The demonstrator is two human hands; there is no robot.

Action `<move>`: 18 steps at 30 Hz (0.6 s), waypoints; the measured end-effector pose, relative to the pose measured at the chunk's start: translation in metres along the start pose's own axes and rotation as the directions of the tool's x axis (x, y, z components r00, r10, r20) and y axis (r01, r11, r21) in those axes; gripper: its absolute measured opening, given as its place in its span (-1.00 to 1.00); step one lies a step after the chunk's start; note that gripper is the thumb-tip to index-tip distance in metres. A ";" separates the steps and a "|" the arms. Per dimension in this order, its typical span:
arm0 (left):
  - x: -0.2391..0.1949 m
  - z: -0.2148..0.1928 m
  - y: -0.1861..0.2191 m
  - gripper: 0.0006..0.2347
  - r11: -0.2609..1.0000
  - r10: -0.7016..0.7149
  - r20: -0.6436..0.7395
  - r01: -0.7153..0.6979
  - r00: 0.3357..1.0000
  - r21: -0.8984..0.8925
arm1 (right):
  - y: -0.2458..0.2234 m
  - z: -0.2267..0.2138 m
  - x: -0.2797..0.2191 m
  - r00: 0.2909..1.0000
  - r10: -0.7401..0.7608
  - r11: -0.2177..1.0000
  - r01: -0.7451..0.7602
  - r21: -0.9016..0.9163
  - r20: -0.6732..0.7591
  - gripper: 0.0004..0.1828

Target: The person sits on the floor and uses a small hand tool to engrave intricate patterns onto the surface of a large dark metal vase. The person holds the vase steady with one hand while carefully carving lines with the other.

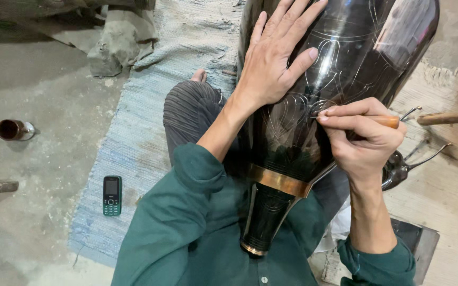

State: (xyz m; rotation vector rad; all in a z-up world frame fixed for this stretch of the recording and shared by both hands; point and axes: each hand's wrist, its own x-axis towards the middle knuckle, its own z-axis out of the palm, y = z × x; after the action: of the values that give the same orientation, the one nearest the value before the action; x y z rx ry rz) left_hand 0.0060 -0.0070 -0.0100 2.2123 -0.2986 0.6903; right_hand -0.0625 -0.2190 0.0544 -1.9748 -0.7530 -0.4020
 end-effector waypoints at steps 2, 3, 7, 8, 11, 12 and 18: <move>-0.001 0.000 -0.001 -0.51 1.000 0.001 -0.005 -0.001 1.000 0.008 | 0.000 0.000 -0.001 1.000 -0.001 1.000 0.001 -0.013 0.002 -0.84; -0.001 0.000 -0.001 -0.51 1.000 -0.001 -0.004 0.001 1.000 0.009 | -0.001 0.001 -0.002 1.000 0.001 1.000 -0.001 -0.018 -0.002 -0.84; -0.001 -0.001 -0.001 -0.51 1.000 -0.010 0.003 0.010 1.000 0.015 | -0.004 -0.002 0.001 0.999 -0.015 1.000 0.015 -0.006 0.039 -0.84; -0.001 -0.001 -0.001 -0.51 1.000 0.000 -0.006 0.000 1.000 0.020 | -0.005 -0.003 0.003 0.998 -0.021 1.000 0.021 0.007 0.056 -0.84; 0.002 -0.002 -0.001 -0.53 0.999 0.032 -0.030 -0.032 0.999 0.022 | -0.005 -0.007 0.012 0.993 -0.047 0.998 0.041 0.056 0.107 -0.82; 0.002 -0.003 -0.001 -0.53 0.999 0.043 -0.035 -0.042 0.998 0.015 | -0.007 -0.007 0.013 0.992 -0.051 0.997 0.046 0.054 0.113 -0.82; 0.003 -0.001 -0.004 -0.57 0.998 0.056 -0.052 -0.058 0.997 -0.036 | -0.010 -0.006 0.016 0.994 -0.059 0.998 0.060 0.000 0.090 -0.83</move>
State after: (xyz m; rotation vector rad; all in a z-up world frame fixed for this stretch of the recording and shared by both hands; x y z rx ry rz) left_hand 0.0098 -0.0030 -0.0102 2.1547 -0.3469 0.7650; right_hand -0.0565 -0.2153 0.0734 -1.9875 -0.8705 -0.3511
